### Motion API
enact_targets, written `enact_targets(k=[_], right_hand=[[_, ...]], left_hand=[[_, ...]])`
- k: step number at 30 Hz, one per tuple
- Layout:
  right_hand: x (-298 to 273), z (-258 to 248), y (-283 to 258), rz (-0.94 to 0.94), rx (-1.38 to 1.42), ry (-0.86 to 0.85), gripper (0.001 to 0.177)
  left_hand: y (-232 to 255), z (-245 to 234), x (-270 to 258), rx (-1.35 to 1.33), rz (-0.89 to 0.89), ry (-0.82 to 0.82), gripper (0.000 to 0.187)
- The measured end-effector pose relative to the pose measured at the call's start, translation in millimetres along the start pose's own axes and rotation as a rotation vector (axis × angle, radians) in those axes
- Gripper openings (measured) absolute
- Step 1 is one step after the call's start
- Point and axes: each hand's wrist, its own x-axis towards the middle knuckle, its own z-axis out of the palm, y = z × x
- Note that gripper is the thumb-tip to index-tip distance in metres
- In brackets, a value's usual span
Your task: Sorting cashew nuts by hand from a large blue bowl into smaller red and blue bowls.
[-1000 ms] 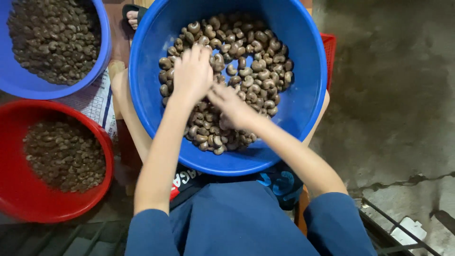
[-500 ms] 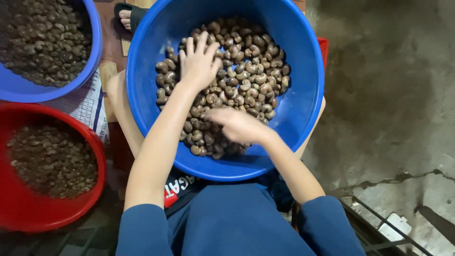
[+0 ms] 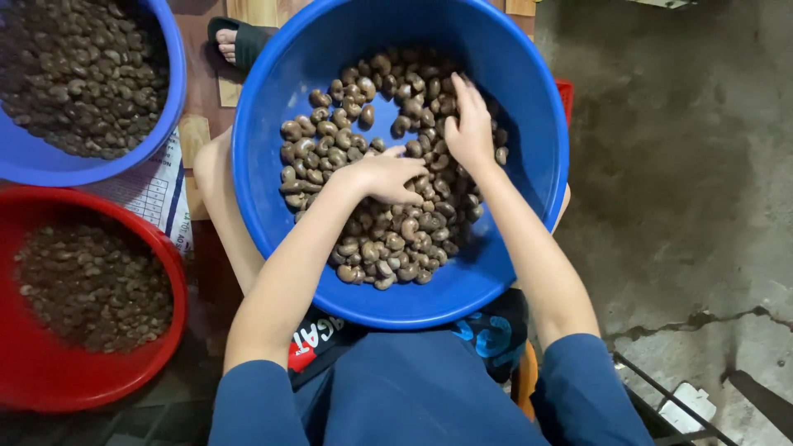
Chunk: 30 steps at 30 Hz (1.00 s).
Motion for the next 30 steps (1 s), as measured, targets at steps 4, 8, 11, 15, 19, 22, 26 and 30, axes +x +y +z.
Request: enact_targets(k=[4,8,11,15,19,22,26,30], right_hand=[[4.5,27.4,-9.8,-0.132,0.053,0.049,0.08],[-4.8,42.5,-45.1,-0.378,0.149,-0.046,0.083],[-23.1,40.8,-89.9,-0.516,0.14,-0.139,0.081],[-47.7,-6.3,-181.1,0.534,1.029,-0.631,0.073],[-95.4,35.8,-159.1,-0.691,0.13,-0.367,0.062],[-102.5,6.5,-174.6,-0.725,0.23,-0.52,0.058],[-92.7,-48.0,-180.3,-0.644,0.275,-0.691,0.062],[-83.5,-55.0,-116.6,-0.579,0.259,-0.586,0.064]], left_hand=[[14.0,-65.1,-64.1,-0.382,0.159,0.181,0.052],[-26.9,-52.3,-38.2,0.051,-0.166,0.75,0.035],[-44.1,-35.1,-35.1,0.12,-0.246,0.805,0.04],[-40.2,-35.2,-38.7,0.159,-0.267,0.722,0.049],[-25.4,-46.4,-50.8,0.063,-0.318,0.546,0.05],[-29.1,-45.3,-49.7,0.035,-0.364,0.419,0.049],[-46.3,-31.6,-40.3,0.038,-0.373,0.32,0.048],[-61.9,-17.6,-30.4,0.102,-0.332,0.428,0.038]])
